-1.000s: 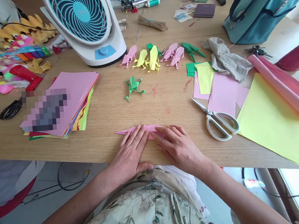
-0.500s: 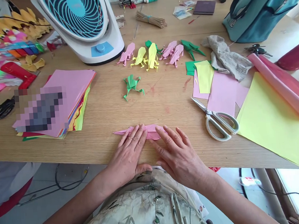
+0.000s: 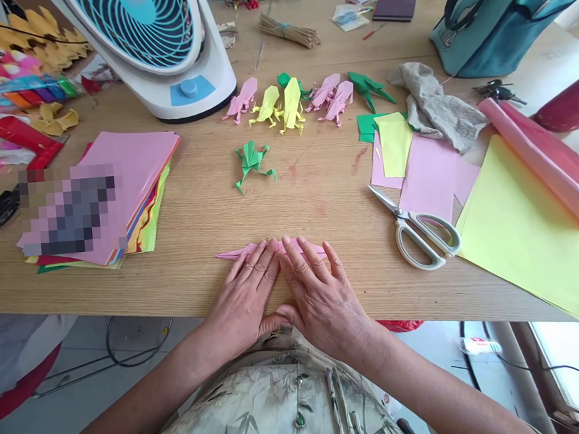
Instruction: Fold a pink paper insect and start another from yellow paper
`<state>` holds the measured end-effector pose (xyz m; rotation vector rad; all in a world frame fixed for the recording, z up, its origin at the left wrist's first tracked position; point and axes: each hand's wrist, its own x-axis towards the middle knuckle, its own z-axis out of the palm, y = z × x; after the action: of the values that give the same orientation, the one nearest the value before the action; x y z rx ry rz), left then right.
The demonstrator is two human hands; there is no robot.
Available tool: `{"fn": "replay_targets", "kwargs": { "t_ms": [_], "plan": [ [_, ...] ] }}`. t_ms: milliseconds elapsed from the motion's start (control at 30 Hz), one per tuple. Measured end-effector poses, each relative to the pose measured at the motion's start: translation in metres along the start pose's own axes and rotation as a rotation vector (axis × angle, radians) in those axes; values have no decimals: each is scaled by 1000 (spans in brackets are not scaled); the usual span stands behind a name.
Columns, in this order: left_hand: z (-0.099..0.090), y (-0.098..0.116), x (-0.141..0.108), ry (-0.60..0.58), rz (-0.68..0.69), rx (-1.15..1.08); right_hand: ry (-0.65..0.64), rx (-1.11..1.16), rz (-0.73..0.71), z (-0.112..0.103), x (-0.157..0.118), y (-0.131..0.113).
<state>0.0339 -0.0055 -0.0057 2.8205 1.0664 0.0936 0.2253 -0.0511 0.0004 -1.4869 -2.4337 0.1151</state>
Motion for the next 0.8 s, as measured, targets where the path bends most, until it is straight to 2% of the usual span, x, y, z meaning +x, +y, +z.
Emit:
{"fn": "replay_targets", "kwargs": {
  "t_ms": [233, 533, 800],
  "plan": [
    [-5, -3, -2, -13, 28, -60, 31, -34, 35, 3, 2, -9],
    [-5, -3, -2, 32, 14, -128, 61, -56, 92, 15, 8, -25],
    [-5, -2, 0, 4, 13, -66, 51, -130, 128, 13, -1, -22]
  ]
}}
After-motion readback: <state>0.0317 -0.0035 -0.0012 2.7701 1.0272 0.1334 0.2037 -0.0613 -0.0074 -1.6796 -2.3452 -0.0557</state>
